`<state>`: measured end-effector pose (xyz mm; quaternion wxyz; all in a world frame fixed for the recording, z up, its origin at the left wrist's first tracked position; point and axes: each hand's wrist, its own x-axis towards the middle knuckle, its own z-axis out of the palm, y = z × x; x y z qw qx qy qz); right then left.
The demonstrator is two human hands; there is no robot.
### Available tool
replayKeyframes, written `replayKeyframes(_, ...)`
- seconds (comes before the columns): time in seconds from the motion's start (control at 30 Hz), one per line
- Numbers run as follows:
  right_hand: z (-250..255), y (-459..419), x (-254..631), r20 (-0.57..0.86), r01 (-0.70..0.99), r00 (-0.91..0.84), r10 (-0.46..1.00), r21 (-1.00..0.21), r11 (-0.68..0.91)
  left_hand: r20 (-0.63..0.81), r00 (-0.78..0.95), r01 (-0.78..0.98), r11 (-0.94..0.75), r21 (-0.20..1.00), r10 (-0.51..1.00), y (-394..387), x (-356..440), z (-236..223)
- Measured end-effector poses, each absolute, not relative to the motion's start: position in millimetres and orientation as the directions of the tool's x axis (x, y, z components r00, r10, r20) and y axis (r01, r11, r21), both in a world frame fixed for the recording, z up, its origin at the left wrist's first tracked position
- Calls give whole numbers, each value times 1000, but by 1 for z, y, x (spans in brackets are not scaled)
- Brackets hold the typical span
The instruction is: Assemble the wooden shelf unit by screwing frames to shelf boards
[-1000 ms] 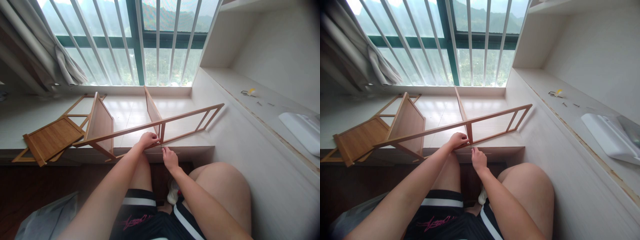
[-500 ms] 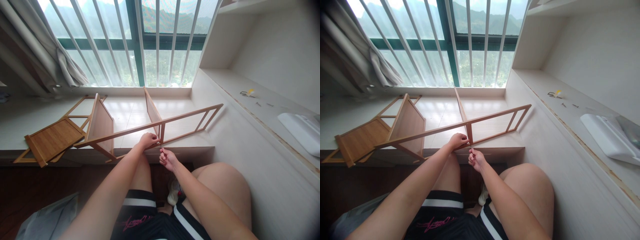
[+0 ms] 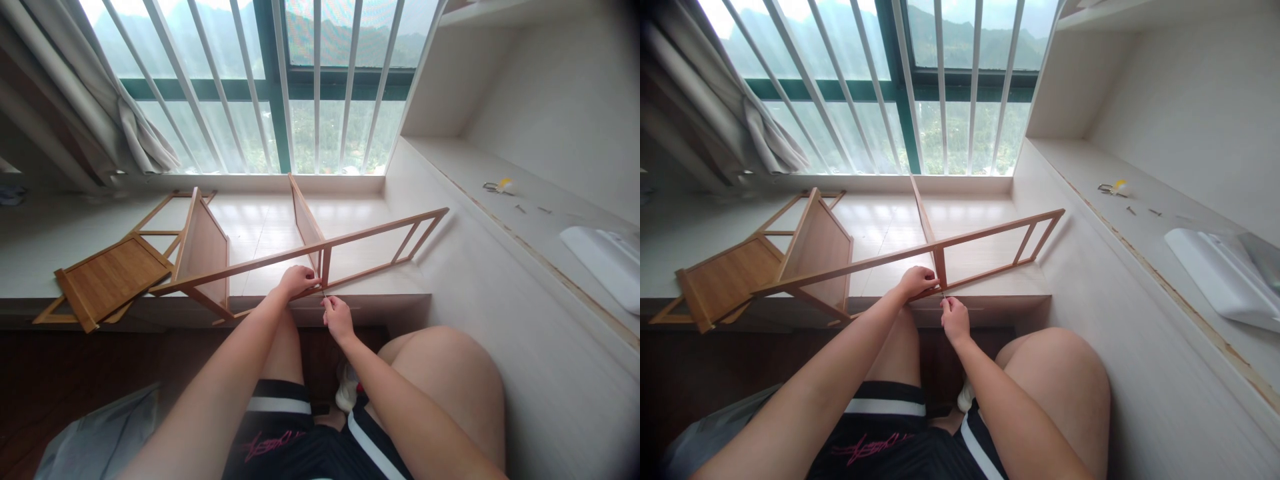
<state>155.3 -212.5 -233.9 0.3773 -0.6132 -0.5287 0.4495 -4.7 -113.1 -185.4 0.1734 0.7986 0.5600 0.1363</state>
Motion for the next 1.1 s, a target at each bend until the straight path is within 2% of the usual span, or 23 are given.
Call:
replayKeyframes(0.17,-227,-215,159,-45,627,50,998,-776,-66,18,333,845,-307,438,943,-113,-5,-184)
replayKeyframes(0.37,-218,-213,158,-19,820,18,1000,-572,-26,12,330,846,-302,440,944,-114,-4,-183)
replayKeyframes(0.53,-215,-213,158,-1,854,-6,1000,-520,5,23,343,839,-317,442,939,-114,-4,-183)
replayKeyframes(1.1,-217,-213,159,8,855,-48,999,-516,45,23,332,842,-307,444,943,-113,-4,-186)
